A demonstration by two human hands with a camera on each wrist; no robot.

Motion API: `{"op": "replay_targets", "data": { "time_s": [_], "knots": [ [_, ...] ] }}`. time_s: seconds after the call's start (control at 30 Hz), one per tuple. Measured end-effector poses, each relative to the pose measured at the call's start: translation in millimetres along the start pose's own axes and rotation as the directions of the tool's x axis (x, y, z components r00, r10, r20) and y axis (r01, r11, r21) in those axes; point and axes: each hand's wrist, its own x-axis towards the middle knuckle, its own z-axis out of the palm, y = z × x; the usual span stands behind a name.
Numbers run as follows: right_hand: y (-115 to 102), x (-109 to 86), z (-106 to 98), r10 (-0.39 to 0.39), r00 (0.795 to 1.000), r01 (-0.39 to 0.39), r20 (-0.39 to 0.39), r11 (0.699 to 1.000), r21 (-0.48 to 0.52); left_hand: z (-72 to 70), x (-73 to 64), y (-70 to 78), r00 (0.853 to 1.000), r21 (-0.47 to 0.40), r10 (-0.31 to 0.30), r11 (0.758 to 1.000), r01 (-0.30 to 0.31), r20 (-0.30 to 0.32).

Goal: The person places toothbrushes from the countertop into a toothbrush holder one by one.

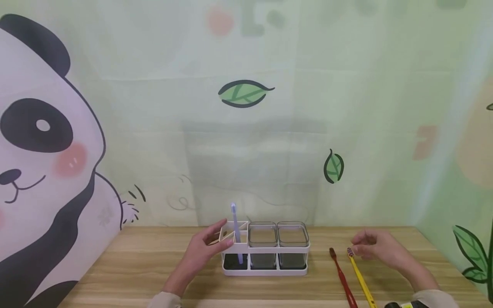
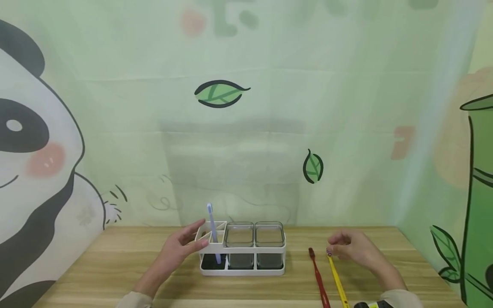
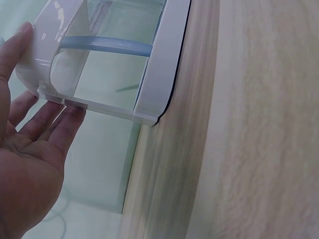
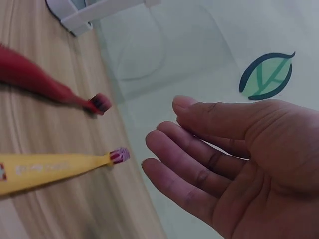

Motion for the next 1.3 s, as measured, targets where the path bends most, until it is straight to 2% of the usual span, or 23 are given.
{"op": "replay_targets", "data": {
  "time_s": [0.37, 0.57, 0.83, 1.0, 1.3],
  "knots": [
    [17.8, -0.6, 1.5, 0.017, 1.0, -0.016, 0.006, 0.997, -0.069, -0.8, -0.5, -0.8, 1.0, -0.016, -0.009, 1.0, 0.009, 0.005],
    [22.5, -1.6, 3.1, 0.065, 0.998, -0.065, -0.004, 0.994, -0.084, -0.8, -0.6, -0.1, 1.0, -0.031, -0.014, 0.999, 0.014, 0.006],
    [32.1, 1.0, 6.9, 0.087, 0.995, -0.088, 0.054, 0.996, 0.025, -0.8, -1.6, 3.1, 1.0, -0.012, -0.015, 1.0, 0.015, 0.008],
    [35.9, 2.5, 13.4, 0.132, 0.991, -0.132, 0.017, 0.991, 0.016, -0.3, -0.8, 3.7, 1.0, -0.011, -0.014, 1.0, 0.014, 0.01],
    [32.1, 5.5, 23.6, 0.187, 0.981, -0.192, -0.056, 0.975, -0.107, -0.4, -1.1, 2.4, 1.0, -0.004, -0.012, 1.0, 0.012, 0.007]
  ]
}}
